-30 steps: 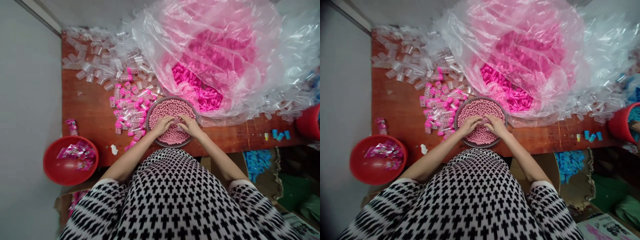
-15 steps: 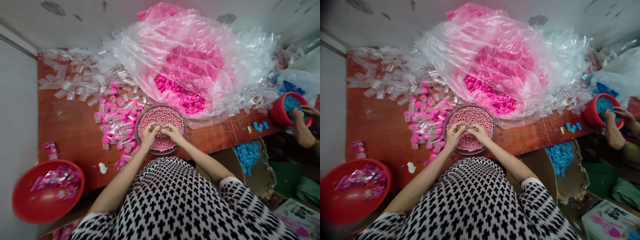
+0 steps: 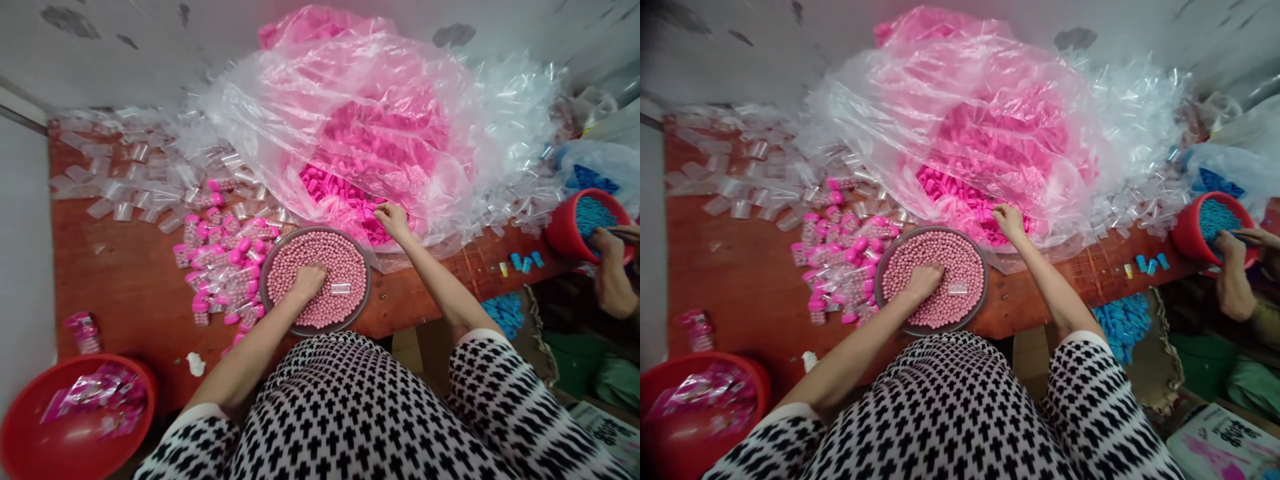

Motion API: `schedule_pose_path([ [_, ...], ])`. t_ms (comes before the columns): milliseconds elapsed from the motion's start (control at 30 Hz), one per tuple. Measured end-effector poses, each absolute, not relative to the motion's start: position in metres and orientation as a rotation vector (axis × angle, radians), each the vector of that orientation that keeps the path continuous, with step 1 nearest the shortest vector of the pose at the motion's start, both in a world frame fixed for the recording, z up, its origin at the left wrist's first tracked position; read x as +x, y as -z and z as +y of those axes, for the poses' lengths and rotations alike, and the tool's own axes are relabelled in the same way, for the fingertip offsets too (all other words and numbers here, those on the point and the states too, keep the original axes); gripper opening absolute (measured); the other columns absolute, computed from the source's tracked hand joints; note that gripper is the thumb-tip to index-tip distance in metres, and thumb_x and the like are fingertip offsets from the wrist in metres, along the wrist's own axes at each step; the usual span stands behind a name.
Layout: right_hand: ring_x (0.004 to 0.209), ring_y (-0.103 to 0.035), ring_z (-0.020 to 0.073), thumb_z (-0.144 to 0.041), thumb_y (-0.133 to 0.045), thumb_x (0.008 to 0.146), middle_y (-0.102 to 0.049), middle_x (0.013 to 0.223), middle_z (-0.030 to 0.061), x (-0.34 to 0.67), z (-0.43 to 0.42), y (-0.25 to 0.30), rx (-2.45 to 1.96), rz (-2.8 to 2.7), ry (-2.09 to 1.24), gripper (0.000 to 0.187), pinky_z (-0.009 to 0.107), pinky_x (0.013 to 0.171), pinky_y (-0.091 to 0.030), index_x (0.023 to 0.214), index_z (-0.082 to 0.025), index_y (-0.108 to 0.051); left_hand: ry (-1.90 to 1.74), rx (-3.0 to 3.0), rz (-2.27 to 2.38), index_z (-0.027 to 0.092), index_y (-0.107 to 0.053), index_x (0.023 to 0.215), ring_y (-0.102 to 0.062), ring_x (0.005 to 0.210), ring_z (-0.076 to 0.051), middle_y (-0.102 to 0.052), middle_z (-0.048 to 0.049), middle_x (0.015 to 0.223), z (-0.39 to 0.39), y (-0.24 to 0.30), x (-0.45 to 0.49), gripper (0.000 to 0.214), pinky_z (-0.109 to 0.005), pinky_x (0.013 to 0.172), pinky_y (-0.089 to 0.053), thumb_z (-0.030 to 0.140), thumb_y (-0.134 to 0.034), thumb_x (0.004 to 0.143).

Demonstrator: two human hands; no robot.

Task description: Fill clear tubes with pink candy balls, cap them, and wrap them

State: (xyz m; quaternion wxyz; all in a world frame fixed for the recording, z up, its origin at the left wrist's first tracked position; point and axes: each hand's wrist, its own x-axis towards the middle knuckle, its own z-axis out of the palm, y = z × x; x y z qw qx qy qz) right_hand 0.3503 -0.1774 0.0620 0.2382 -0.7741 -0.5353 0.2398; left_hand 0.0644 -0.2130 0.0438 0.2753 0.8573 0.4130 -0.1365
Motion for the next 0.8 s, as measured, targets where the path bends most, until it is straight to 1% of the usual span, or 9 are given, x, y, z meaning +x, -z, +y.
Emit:
schedule_pose_path([
  [67, 0.090, -0.063, 0.0215, -0.027, -0.046, 0.083, -0.070, 0.096, 0.0096, 0.349, -0.150, -0.059, -2.220, -1.544, -0.536, 0.028, 0.036, 0.085, -0.046, 0.098, -0.015, -0.066, 0.279, 2.261, 1.132, 0.013, -0.065, 0.096, -0.063, 0.093, -0.024, -0.066, -0.0151, 0.099, -0.214, -0.037, 0.073, 0.025, -0.033, 0.076, -0.049, 0.017, -0.042, 0.088],
  [133, 0.097, -0.062, 0.0254, -0.029, -0.047, 0.085, -0.069, 0.101, 0.0125, 0.339, -0.126, -0.056, -2.338, -1.570, -0.460, 0.029, 0.039, 0.089, -0.044, 0.102, -0.015, -0.066, 0.034, 2.115, 1.130, 0.017, -0.063, 0.103, -0.063, 0.096, -0.021, -0.067, -0.0106, 0.105, -0.218, -0.031, 0.076, 0.023, -0.033, 0.082, -0.049, 0.023, -0.047, 0.088],
  [233, 0.102, -0.060, 0.0319, -0.034, -0.051, 0.085, -0.066, 0.103, 0.0197, 0.321, -0.101, -0.048, -2.522, -1.523, -0.419, 0.034, 0.045, 0.089, -0.043, 0.108, -0.012, -0.063, -0.414, 1.734, 1.080, 0.019, -0.063, 0.104, -0.063, 0.098, -0.018, -0.067, -0.0077, 0.107, -0.226, -0.027, 0.068, 0.022, -0.033, 0.089, -0.048, 0.025, -0.052, 0.086],
  [300, 0.102, -0.060, 0.0336, -0.033, -0.052, 0.084, -0.065, 0.103, 0.0223, 0.313, -0.093, -0.042, -2.601, -1.445, -0.414, 0.037, 0.048, 0.087, -0.043, 0.112, -0.010, -0.061, -0.601, 1.523, 1.072, 0.018, -0.063, 0.103, -0.062, 0.100, -0.018, -0.067, -0.0080, 0.107, -0.230, -0.029, 0.059, 0.023, -0.034, 0.091, -0.047, 0.027, -0.054, 0.084],
  [367, 0.101, -0.061, 0.0329, -0.032, -0.051, 0.084, -0.066, 0.103, 0.0209, 0.310, -0.090, -0.036, -2.613, -1.386, -0.422, 0.037, 0.048, 0.086, -0.044, 0.114, -0.012, -0.061, -0.722, 1.360, 1.073, 0.017, -0.062, 0.105, -0.061, 0.102, -0.019, -0.066, -0.0089, 0.109, -0.232, -0.034, 0.050, 0.027, -0.035, 0.092, -0.048, 0.031, -0.057, 0.082],
  [467, 0.098, -0.061, 0.0303, -0.033, -0.052, 0.081, -0.068, 0.103, 0.0158, 0.316, -0.089, -0.030, -2.524, -1.357, -0.475, 0.036, 0.045, 0.085, -0.046, 0.111, -0.016, -0.063, -0.793, 1.265, 1.068, 0.016, -0.063, 0.102, -0.060, 0.104, -0.020, -0.065, -0.0097, 0.109, -0.229, -0.043, 0.042, 0.030, -0.037, 0.094, -0.046, 0.035, -0.061, 0.079],
  [600, 0.092, -0.061, 0.0278, -0.033, -0.053, 0.076, -0.069, 0.097, 0.0117, 0.323, -0.087, -0.032, -2.451, -1.272, -0.553, 0.033, 0.043, 0.081, -0.047, 0.101, -0.018, -0.067, -0.854, 1.247, 1.063, 0.017, -0.066, 0.097, -0.058, 0.107, -0.021, -0.065, -0.0097, 0.109, -0.225, -0.050, 0.039, 0.030, -0.040, 0.100, -0.041, 0.038, -0.064, 0.076],
  [667, 0.090, -0.061, 0.0268, -0.034, -0.052, 0.075, -0.068, 0.094, 0.0104, 0.323, -0.089, -0.037, -2.449, -1.234, -0.541, 0.030, 0.043, 0.081, -0.047, 0.095, -0.018, -0.067, -0.881, 1.143, 1.008, 0.017, -0.066, 0.100, -0.059, 0.106, -0.021, -0.065, -0.0091, 0.110, -0.226, -0.054, 0.039, 0.033, -0.040, 0.097, -0.044, 0.040, -0.065, 0.075],
  [800, 0.089, -0.059, 0.0234, -0.033, -0.044, 0.079, -0.065, 0.090, 0.0098, 0.322, -0.113, -0.058, -2.364, -1.252, -0.427, 0.028, 0.043, 0.087, -0.044, 0.087, -0.015, -0.063, -0.853, 0.851, 0.885, 0.018, -0.063, 0.108, -0.065, 0.091, -0.020, -0.067, -0.0073, 0.106, -0.230, -0.067, 0.037, 0.043, -0.040, 0.083, -0.053, 0.044, -0.067, 0.073],
])
